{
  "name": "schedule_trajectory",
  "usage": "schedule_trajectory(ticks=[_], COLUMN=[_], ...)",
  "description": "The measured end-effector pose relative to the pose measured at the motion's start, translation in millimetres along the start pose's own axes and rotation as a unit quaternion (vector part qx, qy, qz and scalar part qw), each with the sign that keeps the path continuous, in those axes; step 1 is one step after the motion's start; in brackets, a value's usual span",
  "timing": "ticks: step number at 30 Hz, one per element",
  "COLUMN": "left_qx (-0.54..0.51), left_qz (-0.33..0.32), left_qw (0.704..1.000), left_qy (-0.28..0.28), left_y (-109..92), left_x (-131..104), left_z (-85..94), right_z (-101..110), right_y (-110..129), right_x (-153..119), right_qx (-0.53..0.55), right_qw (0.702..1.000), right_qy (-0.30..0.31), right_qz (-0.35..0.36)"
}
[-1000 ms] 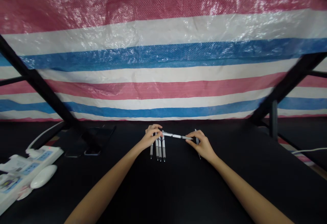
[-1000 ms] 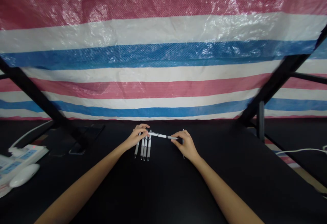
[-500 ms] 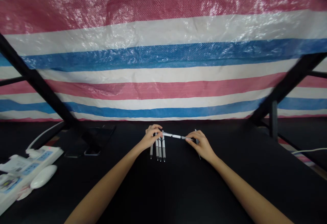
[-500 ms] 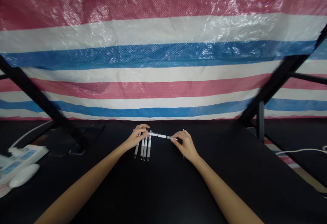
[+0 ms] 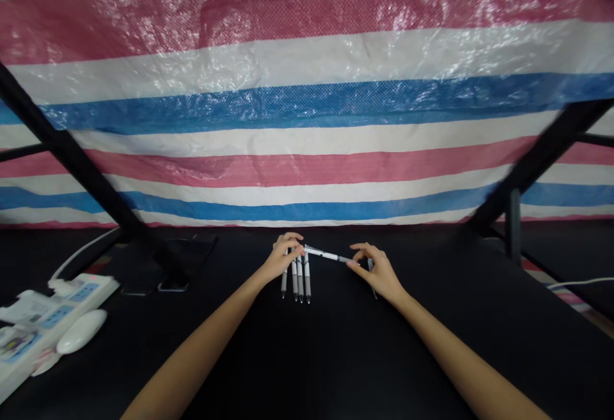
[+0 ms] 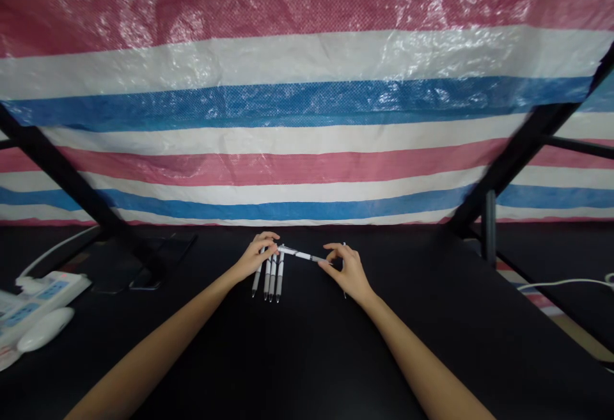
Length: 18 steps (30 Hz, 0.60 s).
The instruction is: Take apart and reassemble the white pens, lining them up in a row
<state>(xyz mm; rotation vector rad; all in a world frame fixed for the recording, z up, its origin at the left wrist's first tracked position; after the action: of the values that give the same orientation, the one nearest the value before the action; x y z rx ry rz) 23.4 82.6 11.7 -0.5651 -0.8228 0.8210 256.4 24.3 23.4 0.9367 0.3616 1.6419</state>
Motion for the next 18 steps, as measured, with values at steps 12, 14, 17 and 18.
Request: schedule_trajectory(ticks=[12, 14, 17, 18], left_qx=[-0.026, -0.020, -0.012, -0.010], left_qz=[0.011, 0.010, 0.007, 0.007], left_qw=[0.999, 1.000, 1.000, 1.000], left_qy=[-0.019, -0.017, -0.014, -0.014], left_y=[3.8, 3.4, 2.4, 2.2], left_x=[0.5, 0.4, 0.3, 0.3], left_z=[2.8, 2.3, 1.8, 1.7], right_z=[3.8, 3.9, -0.4, -2.4], right_y=[4.2, 4.3, 5.3, 5.3], right_x=[-0.6, 0.1, 0.6, 0.6], right_qx=[0.006, 0.008, -0.004, -0.010], right_qw=[1.000, 1.000, 1.000, 0.999], right_qy=[-0.009, -0.004, 0.026, 0.036], right_qz=[0.015, 0.008, 0.010, 0.010])
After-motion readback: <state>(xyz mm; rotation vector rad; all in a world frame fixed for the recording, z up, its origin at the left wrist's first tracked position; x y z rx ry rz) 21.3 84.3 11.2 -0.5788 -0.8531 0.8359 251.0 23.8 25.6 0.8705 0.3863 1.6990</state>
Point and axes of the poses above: each hand's wrist, its own x-axis towards the middle knuckle, its own z-axis out of the back of the hand, y = z × x, the point moved 7 cm from there along x, towards the middle knuckle, and after that the axes turned 7 degrees about -z, right-handed, at the moved point
